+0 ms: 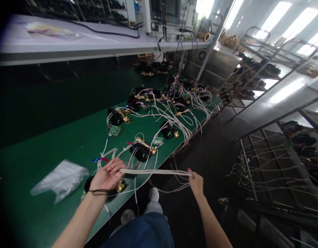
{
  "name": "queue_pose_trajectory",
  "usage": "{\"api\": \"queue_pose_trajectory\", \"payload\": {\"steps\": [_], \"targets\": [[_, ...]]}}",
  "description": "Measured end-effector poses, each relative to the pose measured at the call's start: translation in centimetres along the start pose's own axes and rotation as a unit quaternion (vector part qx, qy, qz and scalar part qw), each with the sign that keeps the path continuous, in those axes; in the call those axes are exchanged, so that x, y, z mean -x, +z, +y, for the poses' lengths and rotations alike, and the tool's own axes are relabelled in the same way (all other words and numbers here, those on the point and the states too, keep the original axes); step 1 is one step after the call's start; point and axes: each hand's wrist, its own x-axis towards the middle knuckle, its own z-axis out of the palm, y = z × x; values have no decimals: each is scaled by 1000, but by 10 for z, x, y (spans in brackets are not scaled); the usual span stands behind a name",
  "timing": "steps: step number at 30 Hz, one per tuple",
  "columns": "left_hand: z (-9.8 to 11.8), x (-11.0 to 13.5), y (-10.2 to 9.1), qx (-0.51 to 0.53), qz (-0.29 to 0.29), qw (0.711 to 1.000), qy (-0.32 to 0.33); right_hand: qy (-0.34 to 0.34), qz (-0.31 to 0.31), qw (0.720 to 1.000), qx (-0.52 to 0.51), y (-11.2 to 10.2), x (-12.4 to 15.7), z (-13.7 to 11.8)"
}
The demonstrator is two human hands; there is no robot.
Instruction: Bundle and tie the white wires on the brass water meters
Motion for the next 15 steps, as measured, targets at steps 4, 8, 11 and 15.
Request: {"api": "queue_pose_trajectory", "payload": {"steps": [4,8,11,15], "targets": [[4,-5,1,9,12,1000,6,27,341,939,-41,-61,4,16],[-8,-9,-2,-101,91,990,33,-19,83,996,-40,-46,11,31],[-30,-4,-14,-204,126,971,22,-51,-125,991,-13,1,11,36],[-67,0,-41,-297,159,941,-7,-104,-193,966,-138,57,0,-14]]}}
